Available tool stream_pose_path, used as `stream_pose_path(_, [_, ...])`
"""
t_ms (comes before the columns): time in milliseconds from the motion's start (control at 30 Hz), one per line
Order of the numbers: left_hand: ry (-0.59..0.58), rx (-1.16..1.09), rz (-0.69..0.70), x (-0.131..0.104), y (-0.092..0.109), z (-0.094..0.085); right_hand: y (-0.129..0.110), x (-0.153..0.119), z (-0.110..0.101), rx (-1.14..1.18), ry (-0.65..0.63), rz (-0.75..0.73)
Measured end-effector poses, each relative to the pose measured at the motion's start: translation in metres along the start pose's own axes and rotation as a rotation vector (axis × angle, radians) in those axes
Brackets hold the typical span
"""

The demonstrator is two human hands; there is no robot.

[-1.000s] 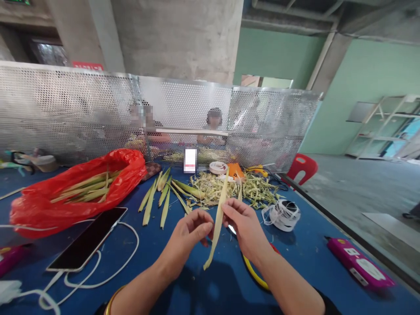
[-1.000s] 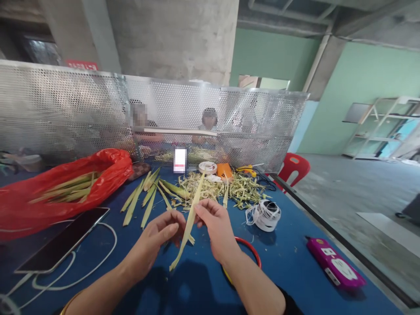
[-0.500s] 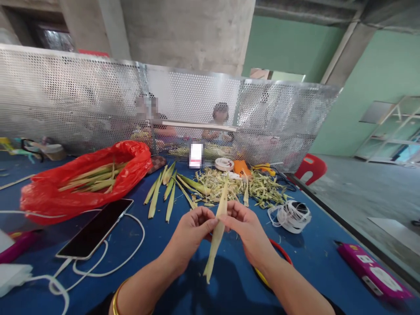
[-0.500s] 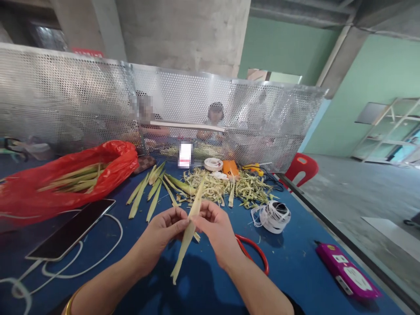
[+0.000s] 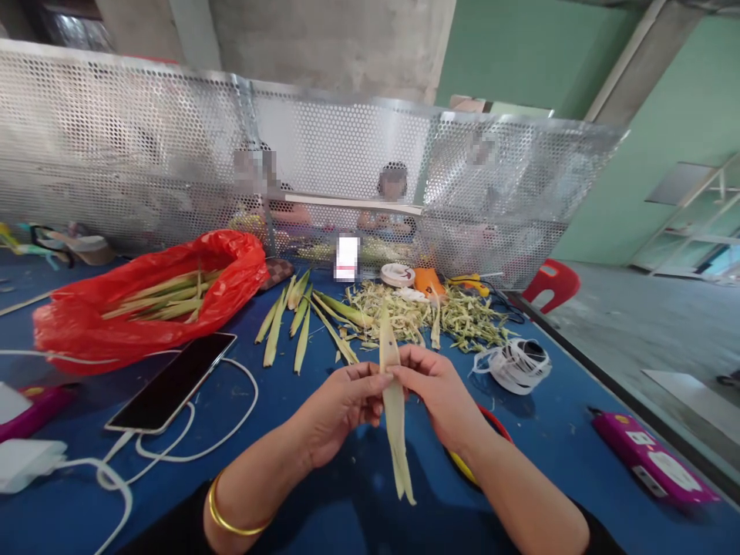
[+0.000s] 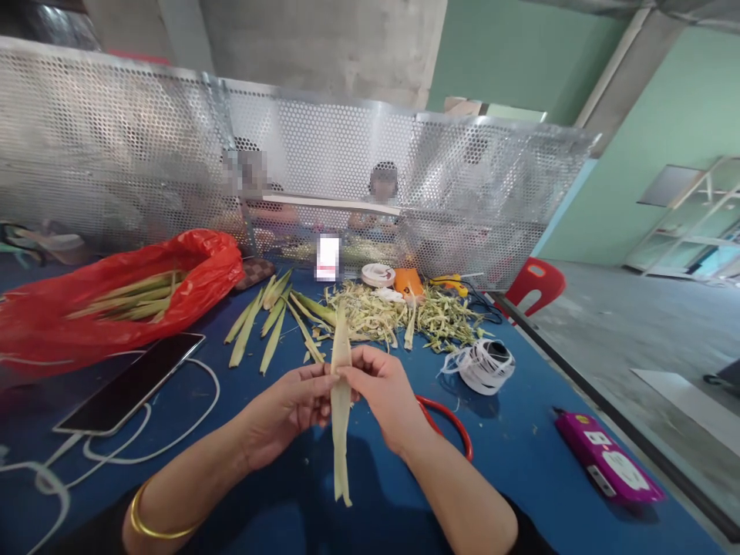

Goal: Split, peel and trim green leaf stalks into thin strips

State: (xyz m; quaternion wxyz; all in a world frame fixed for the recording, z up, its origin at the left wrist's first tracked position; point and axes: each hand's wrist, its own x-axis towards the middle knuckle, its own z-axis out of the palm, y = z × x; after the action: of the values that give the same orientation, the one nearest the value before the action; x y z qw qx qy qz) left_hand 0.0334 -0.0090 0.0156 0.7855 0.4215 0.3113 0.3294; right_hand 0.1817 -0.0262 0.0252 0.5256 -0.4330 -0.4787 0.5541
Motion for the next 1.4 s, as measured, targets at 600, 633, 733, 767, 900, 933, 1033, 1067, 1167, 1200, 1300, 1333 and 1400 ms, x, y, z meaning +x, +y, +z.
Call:
stream_pose_path(600, [0.126, -0.093, -0.036, 0.001, 0.003, 0.002, -0.001, 0.001, -0.006, 0.054, -0.145, 0.114])
stream_pose_path(633, [0.106, -0.101, -0.048, 0.001, 0.003, 0.001, 0.0, 0.001, -0.007, 0.055, -0.154, 0.127])
stream_pose_path(733, [0.064, -0.11, -0.063, 0.003, 0.001, -0.002, 0.001, 0.001, -0.007, 0.059, -0.108, 0.129])
stream_pose_path(767, [0.061, -0.109, -0.064, 0.003, 0.001, -0.003, 0.001, 0.001, -0.007, 0.057, -0.088, 0.124])
stream_pose_path(900, [0.05, -0.068, -0.049, 0.003, 0.0, -0.003, -0.002, -0.001, -0.006, 0.043, -0.076, 0.11])
stream_pose_path(933, [0.047, -0.056, -0.044, 0.003, 0.0, -0.003, -0.003, -0.001, -0.005, 0.045, -0.078, 0.11])
stream_pose_path(1033, [0.025, -0.032, -0.039, 0.003, 0.001, -0.001, -0.003, -0.001, -0.005, 0.06, -0.09, 0.107])
stream_pose_path(1067, [0.022, -0.022, -0.029, 0.004, 0.002, 0.0, -0.003, -0.001, -0.005, 0.07, -0.091, 0.108])
stream_pose_path(1167, [0.096, 0.058, 0.089, 0.006, 0.005, 0.005, -0.003, 0.0, -0.005, 0.085, -0.105, 0.118])
stream_pose_path(1200, [0.147, 0.105, 0.148, 0.006, 0.007, 0.006, -0.003, 0.0, -0.005, 0.075, -0.118, 0.118])
stream_pose_path(1300, [0.259, 0.259, 0.284, 0.006, 0.016, 0.011, -0.004, 0.0, -0.005, 0.031, -0.143, 0.1])
stream_pose_path(1333, [0.272, 0.303, 0.308, 0.006, 0.02, 0.012, -0.005, 0.0, -0.005, 0.03, -0.135, 0.09])
stream_pose_path(1400, [0.28, 0.367, 0.336, 0.006, 0.026, 0.015, -0.006, 0.0, -0.005, 0.035, -0.091, 0.067])
